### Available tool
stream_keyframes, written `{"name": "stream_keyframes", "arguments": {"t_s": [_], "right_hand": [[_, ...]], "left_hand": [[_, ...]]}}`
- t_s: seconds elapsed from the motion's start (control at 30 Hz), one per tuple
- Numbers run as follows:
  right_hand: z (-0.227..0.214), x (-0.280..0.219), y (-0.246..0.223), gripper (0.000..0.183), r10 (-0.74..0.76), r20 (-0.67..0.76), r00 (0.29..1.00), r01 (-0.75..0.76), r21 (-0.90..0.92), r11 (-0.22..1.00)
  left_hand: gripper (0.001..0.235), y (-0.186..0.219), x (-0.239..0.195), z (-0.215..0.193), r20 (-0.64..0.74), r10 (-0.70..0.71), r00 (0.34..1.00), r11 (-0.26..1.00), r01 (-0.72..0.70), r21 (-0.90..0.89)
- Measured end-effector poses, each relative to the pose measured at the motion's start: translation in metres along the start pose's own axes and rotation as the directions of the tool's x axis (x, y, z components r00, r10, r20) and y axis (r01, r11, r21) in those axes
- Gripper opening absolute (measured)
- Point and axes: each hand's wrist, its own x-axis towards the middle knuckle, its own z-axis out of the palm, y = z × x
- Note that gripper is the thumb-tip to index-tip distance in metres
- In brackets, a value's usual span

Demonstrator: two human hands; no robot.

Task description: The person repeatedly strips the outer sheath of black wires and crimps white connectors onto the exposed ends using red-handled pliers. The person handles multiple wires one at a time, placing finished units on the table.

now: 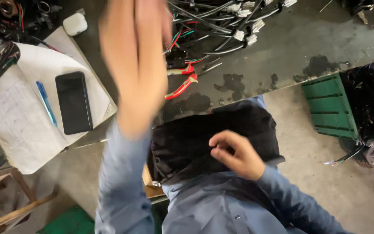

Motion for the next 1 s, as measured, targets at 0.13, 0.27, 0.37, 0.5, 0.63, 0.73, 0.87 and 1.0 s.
{"name": "stream_keyframes", "arguments": {"t_s": [0.13,0.27,0.37,0.5,0.63,0.73,0.87,1.0], "right_hand": [[-0.032,0.035,-0.041,0.023,-0.139,-0.327,0.935,0.251,0.333,0.909],[-0.028,0.035,-0.069,0.036,-0.089,-0.272,0.958,0.254,0.663,0.704],[-0.014,0.034,-0.063,0.029,-0.19,-0.068,0.979,0.199,0.151,0.968],[-0.024,0.031,-0.044,0.037,0.057,-0.273,0.96,0.184,0.775,0.605],[-0.02,0.026,-0.049,0.034,-0.184,-0.175,0.967,0.251,0.549,0.797],[-0.018,0.035,-0.06,0.049,-0.21,0.005,0.978,0.205,0.192,0.96],[-0.039,0.045,-0.069,0.04,-0.112,-0.227,0.967,0.209,0.461,0.862],[-0.047,0.049,-0.075,0.039,-0.187,-0.204,0.961,0.254,0.38,0.889]], "left_hand": [[0.018,-0.022,-0.141,0.03,0.059,0.182,0.982,0.968,-0.168,-0.186],[0.023,-0.04,-0.231,0.064,0.387,-0.372,0.844,0.901,0.429,-0.068],[0.025,-0.045,-0.243,0.065,0.299,-0.371,0.879,0.894,0.425,-0.142],[0.023,-0.044,-0.254,0.059,0.355,-0.361,0.862,0.901,0.421,-0.105],[0.023,-0.042,-0.248,0.06,0.362,-0.445,0.819,0.872,0.489,-0.034],[0.024,-0.034,-0.231,0.055,0.363,-0.543,0.757,0.794,0.604,-0.071],[0.025,-0.013,-0.221,0.054,0.353,-0.235,0.906,0.913,0.33,-0.239],[0.025,-0.013,-0.221,0.06,0.342,-0.471,0.813,0.845,0.527,-0.09]]}}
